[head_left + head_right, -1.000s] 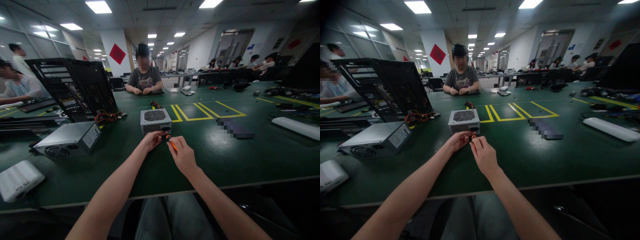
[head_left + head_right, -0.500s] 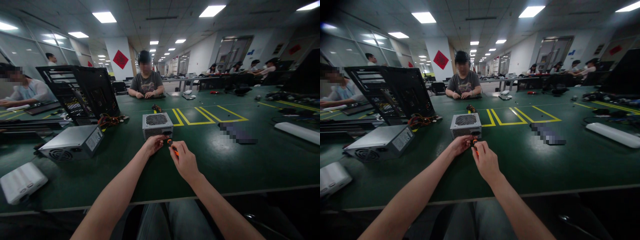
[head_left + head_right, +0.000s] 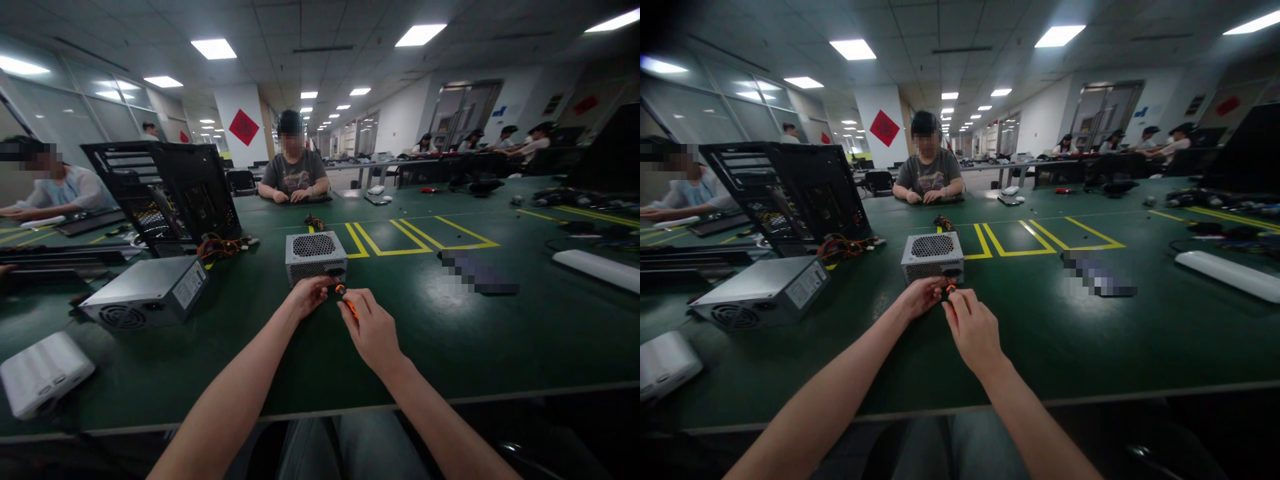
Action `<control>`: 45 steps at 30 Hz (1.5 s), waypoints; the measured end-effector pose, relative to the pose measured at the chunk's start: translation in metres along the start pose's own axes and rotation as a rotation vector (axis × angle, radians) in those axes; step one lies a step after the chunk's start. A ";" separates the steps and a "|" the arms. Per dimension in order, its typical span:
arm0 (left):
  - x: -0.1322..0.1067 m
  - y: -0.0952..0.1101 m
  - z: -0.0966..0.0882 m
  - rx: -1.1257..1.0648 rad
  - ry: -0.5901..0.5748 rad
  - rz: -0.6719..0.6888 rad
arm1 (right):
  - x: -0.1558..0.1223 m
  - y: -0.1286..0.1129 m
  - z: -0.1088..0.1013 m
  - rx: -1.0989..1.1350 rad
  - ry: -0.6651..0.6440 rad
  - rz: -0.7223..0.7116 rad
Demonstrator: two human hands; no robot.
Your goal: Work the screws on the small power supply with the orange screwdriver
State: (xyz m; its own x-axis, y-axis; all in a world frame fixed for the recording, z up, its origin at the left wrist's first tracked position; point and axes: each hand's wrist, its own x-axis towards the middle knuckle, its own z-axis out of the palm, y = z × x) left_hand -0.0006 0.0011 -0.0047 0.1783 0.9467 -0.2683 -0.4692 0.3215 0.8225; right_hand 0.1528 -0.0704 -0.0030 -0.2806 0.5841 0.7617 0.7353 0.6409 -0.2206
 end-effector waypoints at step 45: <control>-0.003 0.001 0.002 -0.004 0.007 0.000 | 0.002 -0.004 -0.001 -0.062 -0.063 -0.107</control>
State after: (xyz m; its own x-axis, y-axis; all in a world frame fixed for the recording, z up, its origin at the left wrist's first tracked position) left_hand 0.0004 -0.0011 -0.0019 0.1724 0.9467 -0.2721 -0.4726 0.3218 0.8204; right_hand 0.1501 -0.0723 -0.0001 -0.3964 0.5454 0.7385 0.7352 0.6704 -0.1006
